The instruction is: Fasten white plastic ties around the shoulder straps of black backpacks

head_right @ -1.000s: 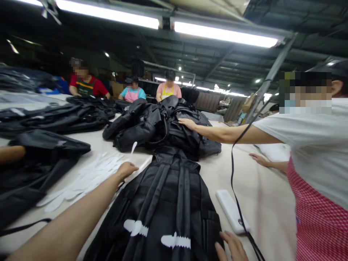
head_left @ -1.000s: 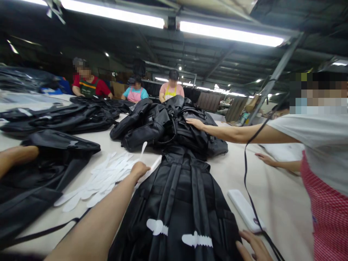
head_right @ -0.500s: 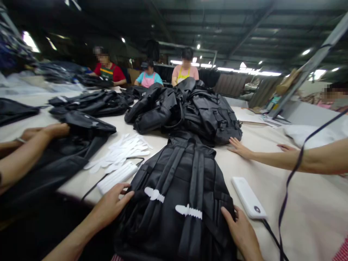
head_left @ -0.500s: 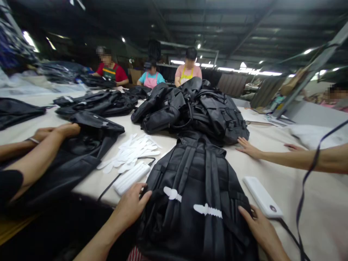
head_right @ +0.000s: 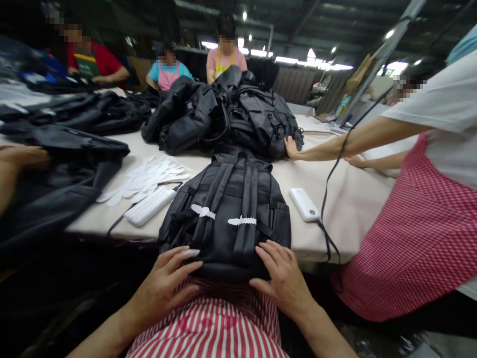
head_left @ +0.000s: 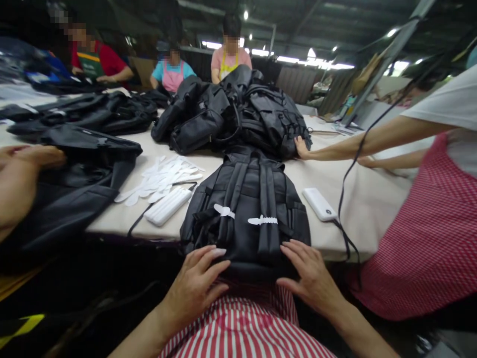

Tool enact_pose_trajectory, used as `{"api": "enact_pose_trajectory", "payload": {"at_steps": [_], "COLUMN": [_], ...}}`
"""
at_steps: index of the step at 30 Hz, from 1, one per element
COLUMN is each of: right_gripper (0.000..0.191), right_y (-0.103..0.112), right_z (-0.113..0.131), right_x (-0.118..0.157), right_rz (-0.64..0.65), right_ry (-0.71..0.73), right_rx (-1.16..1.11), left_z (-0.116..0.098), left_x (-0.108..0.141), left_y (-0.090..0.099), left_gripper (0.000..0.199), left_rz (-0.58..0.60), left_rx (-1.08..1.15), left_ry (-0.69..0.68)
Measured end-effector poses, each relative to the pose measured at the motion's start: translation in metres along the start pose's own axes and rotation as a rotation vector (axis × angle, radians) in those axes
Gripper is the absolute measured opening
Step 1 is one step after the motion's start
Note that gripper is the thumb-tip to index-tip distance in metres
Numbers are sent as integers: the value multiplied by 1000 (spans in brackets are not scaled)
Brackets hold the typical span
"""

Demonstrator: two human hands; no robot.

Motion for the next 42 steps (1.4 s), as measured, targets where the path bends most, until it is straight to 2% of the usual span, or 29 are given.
{"api": "enact_pose_trajectory", "payload": {"at_steps": [2, 4, 7, 12, 15, 17, 19, 23, 26, 29, 31, 34, 35, 36, 38, 40, 42], "right_gripper": [40, 21, 11, 11, 11, 13, 17, 27, 40, 40, 38, 31, 26, 23, 22, 27, 36], "right_y": [-14, -24, -21, 16, 37, 46, 49, 37, 27, 32, 42, 52, 50, 44, 22, -4, -29], "right_z": [11, 15, 15, 15, 11, 7, 3, -7, -17, -25, -25, -10, -2, 6, 21, 25, 18], "right_x": [4, 3, -4, -29, -52, -69, -83, -97, -101, -102, -96, -76, -69, -63, -60, -68, -81], "right_rz": [49, 34, -46, -213, -306, -348, -313, -79, -32, -21, -95, -323, -350, -321, -142, -3, 53], "right_ry": [16, -3, -16, -31, -33, -50, -91, -205, -283, -285, -242, -92, -8, 80, 247, 241, 90], "right_rx": [90, 147, 171, 114, 113, 171, 269, 408, 432, 411, 390, 320, 273, 217, 119, 82, 83], "left_z": [-11, -18, -27, -36, -30, -22, -14, -3, 0, 5, 9, 15, 16, 16, 16, 15, 14], "left_x": [-7, -17, -34, -65, -88, -106, -123, -140, -142, -144, -150, -165, -170, -174, -182, -186, -188], "left_y": [-8, -12, -6, 13, 17, 14, 7, -18, -30, -27, -19, -3, 1, 5, 11, 15, 18], "left_gripper": [38, 38, 34, 35, 40, 34, 23, 16, 18, 17, 16, 17, 18, 18, 16, 14, 11], "left_rz": [33, 33, 21, 49, 54, 63, 96, 172, 139, 68, 29, -13, -22, -29, -33, -34, -46], "left_rx": [-70, -130, -177, -193, -259, -328, -399, -445, -445, -444, -439, -457, -469, -481, -500, -512, -518], "left_ry": [36, 75, 61, -6, -11, 13, 69, 124, 103, 46, 31, 71, 78, 72, 28, -26, -61]}}
Point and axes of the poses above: each hand's wrist, its own x-axis away from the middle knuckle, its own y-axis out of the back of the hand, z = x × y, the point moved 1 cm from there along -x, towards the middle knuckle, and after that the axes turned 9 degrees about -x, right-handed, at the moved point
